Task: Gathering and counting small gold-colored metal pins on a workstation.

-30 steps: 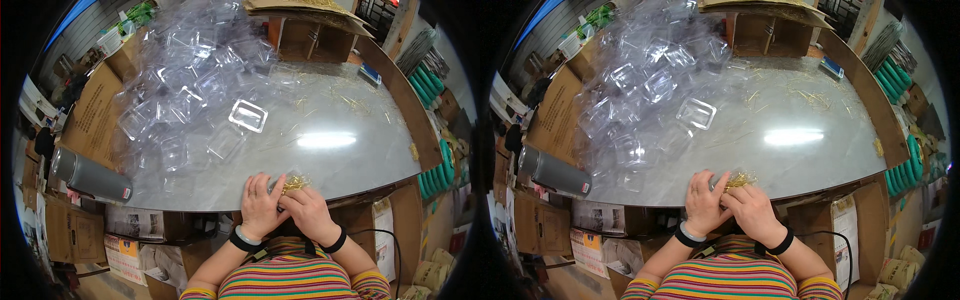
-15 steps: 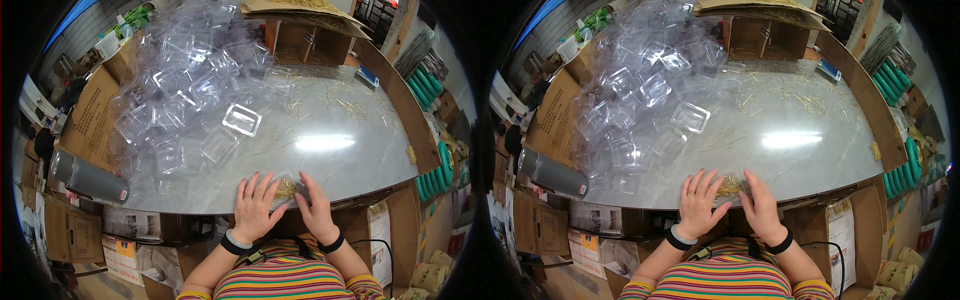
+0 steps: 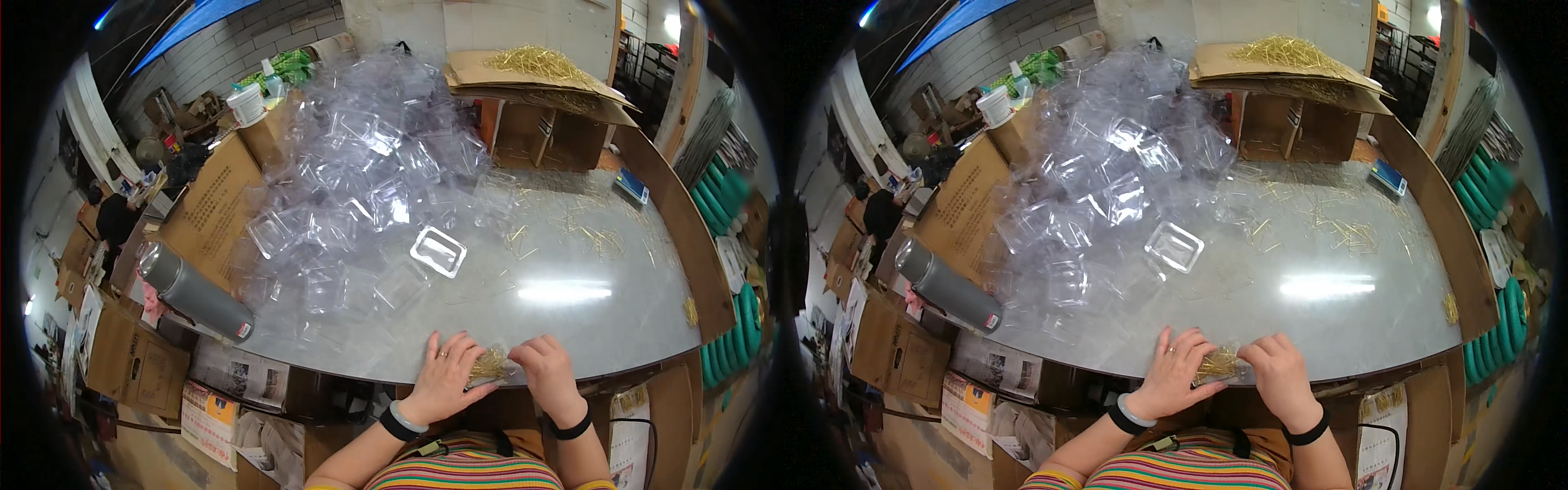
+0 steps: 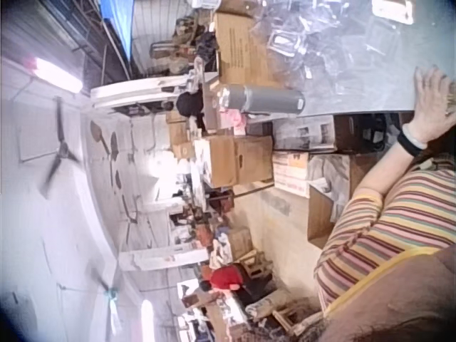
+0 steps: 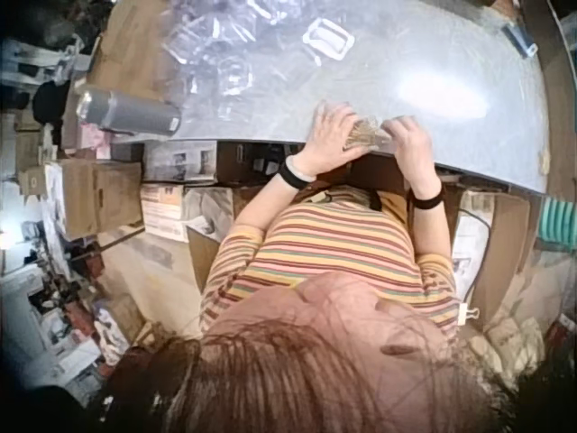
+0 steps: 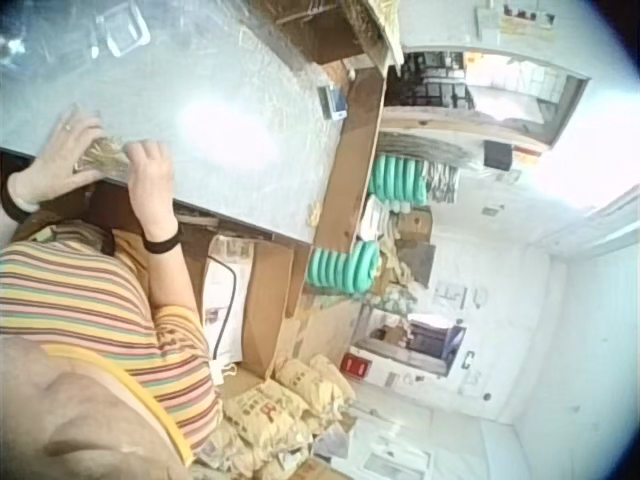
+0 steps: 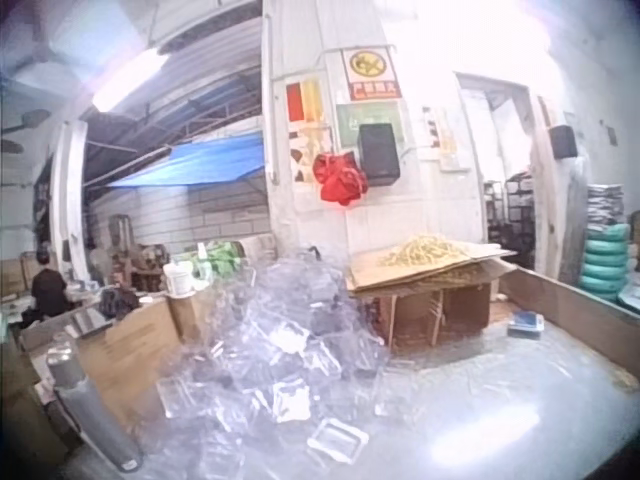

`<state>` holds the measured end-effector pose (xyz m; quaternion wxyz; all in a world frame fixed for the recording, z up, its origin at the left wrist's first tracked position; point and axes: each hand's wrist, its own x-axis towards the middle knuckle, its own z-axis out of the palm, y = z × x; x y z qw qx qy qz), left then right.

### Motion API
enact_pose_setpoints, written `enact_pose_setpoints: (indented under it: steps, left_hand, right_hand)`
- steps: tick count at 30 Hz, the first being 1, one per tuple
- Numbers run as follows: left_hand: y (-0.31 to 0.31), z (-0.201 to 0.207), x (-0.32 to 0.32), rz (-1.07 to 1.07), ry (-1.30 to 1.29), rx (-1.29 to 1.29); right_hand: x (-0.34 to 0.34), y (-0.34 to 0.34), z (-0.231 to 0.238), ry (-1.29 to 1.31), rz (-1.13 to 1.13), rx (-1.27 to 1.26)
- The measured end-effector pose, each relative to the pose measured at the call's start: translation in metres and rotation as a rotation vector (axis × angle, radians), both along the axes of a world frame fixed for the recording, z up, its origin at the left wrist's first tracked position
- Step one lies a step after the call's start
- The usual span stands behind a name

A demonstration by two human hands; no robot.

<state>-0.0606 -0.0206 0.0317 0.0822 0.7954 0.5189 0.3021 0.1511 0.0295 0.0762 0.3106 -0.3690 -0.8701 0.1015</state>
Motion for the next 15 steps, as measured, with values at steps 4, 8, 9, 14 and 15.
enact_pose_setpoints:
  steps: [4,8,9,14,15]
  left_hand:
    - [-0.002,-0.001,0.0,0.003,0.01,0.003]
    - [-0.003,-0.006,0.0,-0.005,0.007,0.025]
    - [-0.002,-0.007,-0.001,-0.005,-0.002,0.03]
    - [0.0,-0.006,-0.001,0.013,-0.016,0.037]
    - [-0.003,-0.008,0.0,0.018,-0.002,0.02]
  right_hand:
    - [-0.012,-0.007,-0.015,0.03,0.008,0.085]
    - [-0.012,-0.011,-0.031,0.083,-0.013,0.104]
    - [-0.01,-0.013,-0.033,0.094,-0.004,0.109]
    - [-0.007,-0.024,-0.035,0.282,-0.152,-0.114]
    - [-0.006,-0.026,-0.037,0.205,-0.136,-0.055]
